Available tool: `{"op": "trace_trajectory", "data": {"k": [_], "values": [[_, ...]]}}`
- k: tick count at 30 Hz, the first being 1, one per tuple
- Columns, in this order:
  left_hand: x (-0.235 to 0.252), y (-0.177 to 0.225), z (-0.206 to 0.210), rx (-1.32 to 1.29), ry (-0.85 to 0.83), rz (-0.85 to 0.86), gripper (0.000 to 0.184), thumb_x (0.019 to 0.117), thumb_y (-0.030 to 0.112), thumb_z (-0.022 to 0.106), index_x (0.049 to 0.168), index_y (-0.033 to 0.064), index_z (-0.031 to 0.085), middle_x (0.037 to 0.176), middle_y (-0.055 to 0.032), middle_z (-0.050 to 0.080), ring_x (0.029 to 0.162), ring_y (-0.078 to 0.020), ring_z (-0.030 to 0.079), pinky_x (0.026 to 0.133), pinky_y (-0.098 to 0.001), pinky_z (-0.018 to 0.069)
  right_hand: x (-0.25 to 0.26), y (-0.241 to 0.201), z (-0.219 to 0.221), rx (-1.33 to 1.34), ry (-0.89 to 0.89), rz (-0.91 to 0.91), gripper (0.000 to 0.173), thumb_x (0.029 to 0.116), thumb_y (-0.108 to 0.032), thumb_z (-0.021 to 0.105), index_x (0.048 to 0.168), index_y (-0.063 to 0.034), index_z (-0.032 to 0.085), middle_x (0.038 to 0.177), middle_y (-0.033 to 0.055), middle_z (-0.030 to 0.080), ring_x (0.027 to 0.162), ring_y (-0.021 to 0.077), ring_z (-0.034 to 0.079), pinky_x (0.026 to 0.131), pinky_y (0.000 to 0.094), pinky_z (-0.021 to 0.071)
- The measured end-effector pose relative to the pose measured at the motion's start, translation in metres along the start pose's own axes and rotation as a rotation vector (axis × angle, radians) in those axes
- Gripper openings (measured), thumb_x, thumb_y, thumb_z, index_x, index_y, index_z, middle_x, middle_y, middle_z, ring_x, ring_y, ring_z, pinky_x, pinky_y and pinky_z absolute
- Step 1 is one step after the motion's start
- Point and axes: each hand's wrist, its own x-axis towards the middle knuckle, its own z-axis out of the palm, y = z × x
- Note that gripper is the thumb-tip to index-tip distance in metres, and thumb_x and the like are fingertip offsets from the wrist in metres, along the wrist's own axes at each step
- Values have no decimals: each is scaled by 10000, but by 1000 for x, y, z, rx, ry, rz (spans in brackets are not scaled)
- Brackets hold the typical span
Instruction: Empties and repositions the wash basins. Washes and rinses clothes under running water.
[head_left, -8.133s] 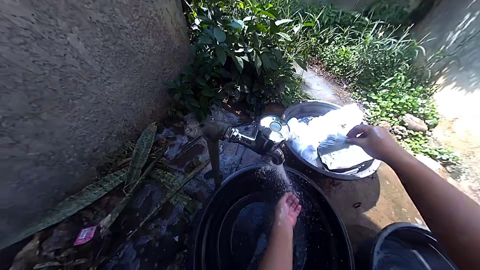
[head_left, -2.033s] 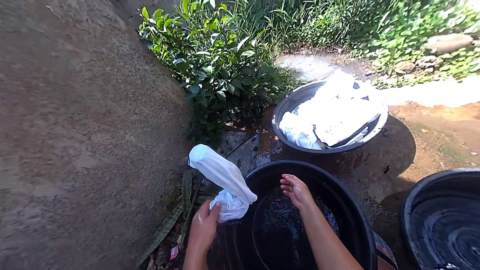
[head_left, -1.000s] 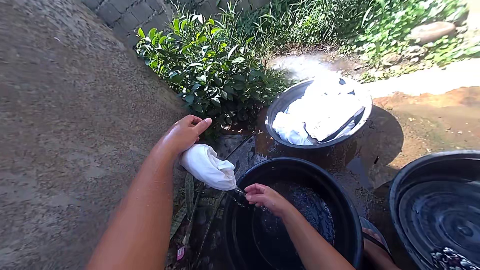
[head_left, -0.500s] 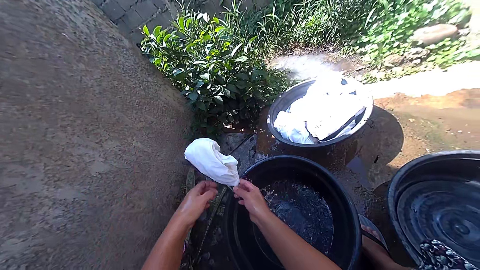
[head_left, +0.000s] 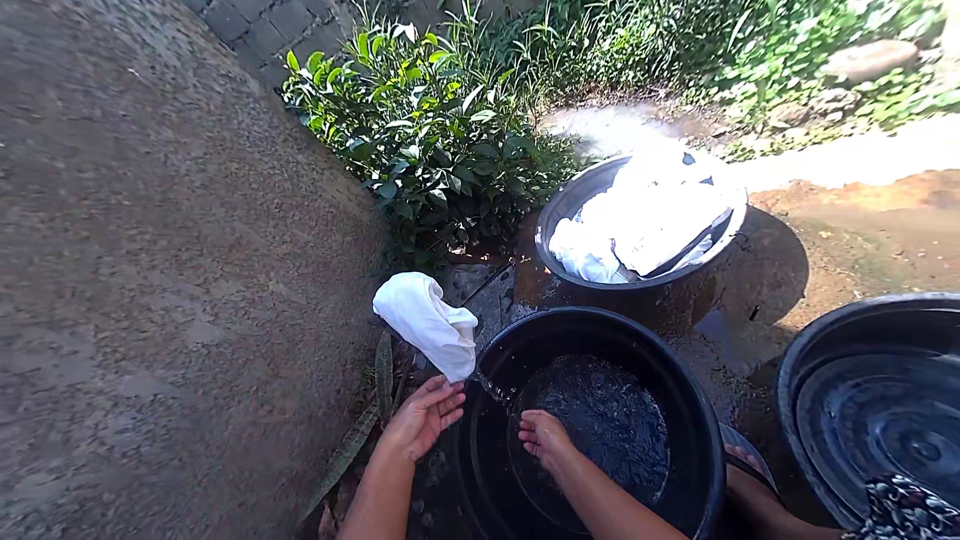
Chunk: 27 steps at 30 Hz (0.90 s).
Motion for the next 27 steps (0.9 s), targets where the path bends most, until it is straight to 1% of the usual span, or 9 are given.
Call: {"op": "trace_trajectory", "data": {"k": [5, 9, 12, 14, 16, 18, 20, 23, 27], "values": [[58, -34, 67, -335, 169, -24, 354, 1120, 201, 309, 1382, 14, 455, 1279, -168, 592, 1101, -251, 631, 913, -411, 530, 21, 17, -25, 5, 103, 57, 304, 1070, -144, 515, 1341, -17, 566, 1250, 181, 595, 1011, 240, 603, 844, 378, 498], [90, -29, 112, -470, 83, -88, 345, 1133, 275, 308, 1240, 11, 503, 1089, -124, 603, 953, -214, 639, 851, -388, 538, 40, 18, -44, 93, 173, 51, 325, 1056, -91, 520, 1368, -1, 531, 1276, 190, 573, 1027, 243, 598, 852, 370, 506], [95, -28, 110, -55, -80, -166, 250, 1119, 218, 388, 1058, 38, 551, 739, 7, 552, 574, -44, 530, 545, -175, 472, 60, 14, -58, 147, 214, 11, 281, 1072, -123, 507, 1324, -2, 532, 1025, 129, 615, 806, 178, 612, 706, 307, 526], [83, -28, 86, 612, -246, -69, 386, 1125, 322, 378, 963, 25, 566, 621, 9, 466, 483, -73, 440, 493, -203, 406, 72, 9, -62, 6, 269, -33, 302, 1101, -255, 486, 1229, 1, 583, 763, 65, 597, 579, 129, 571, 557, 269, 502], [61, -26, 47, 1298, -330, 43, 568, 1113, 433, 367, 1035, -34, 680, 903, -184, 659, 846, -295, 643, 834, -464, 515, 87, 5, -71, -274, 301, -153, 294, 1100, -215, 488, 1242, 23, 583, 837, 92, 650, 664, 141, 629, 627, 291, 535], [48, -48, -6, 1612, -260, 108, 543, 1077, 460, 449, 1235, -8, 673, 1256, -254, 647, 1255, -423, 570, 1078, -612, 394, 102, -1, -90, -592, 287, -276, 422, 1031, -142, 597, 1408, 27, 513, 1272, 218, 641, 1133, 280, 647, 981, 436, 520], [49, -84, -62, 1525, -77, 110, 712, 993, 470, 624, 1521, 25, 448, 1497, -273, 476, 1405, -472, 425, 1118, -644, 356, 117, -11, -108, -906, 352, -352, 614, 1000, -245, 658, 1503, 21, 430, 1495, 292, 468, 1393, 406, 469, 1159, 542, 384], [62, -139, -104, 997, 39, 3, 1018, 899, 392, 780, 1630, 36, 167, 1610, -274, 321, 1480, -426, 351, 1186, -583, 326, 135, -20, -139, -1265, 546, -489, 654, 1017, -356, 600, 1514, 32, 426, 1588, 311, 343, 1486, 461, 330, 1213, 584, 289], [63, -171, -88, 463, 101, 30, 767, 870, -9, 633, 1568, 28, 315, 1479, -221, 505, 1348, -263, 530, 1113, -427, 450, 172, 1, -175, -1744, 438, -719, 776, 1010, -554, 492, 1546, 1, 413, 1639, 270, 291, 1527, 470, 250, 1200, 681, 212]]}}
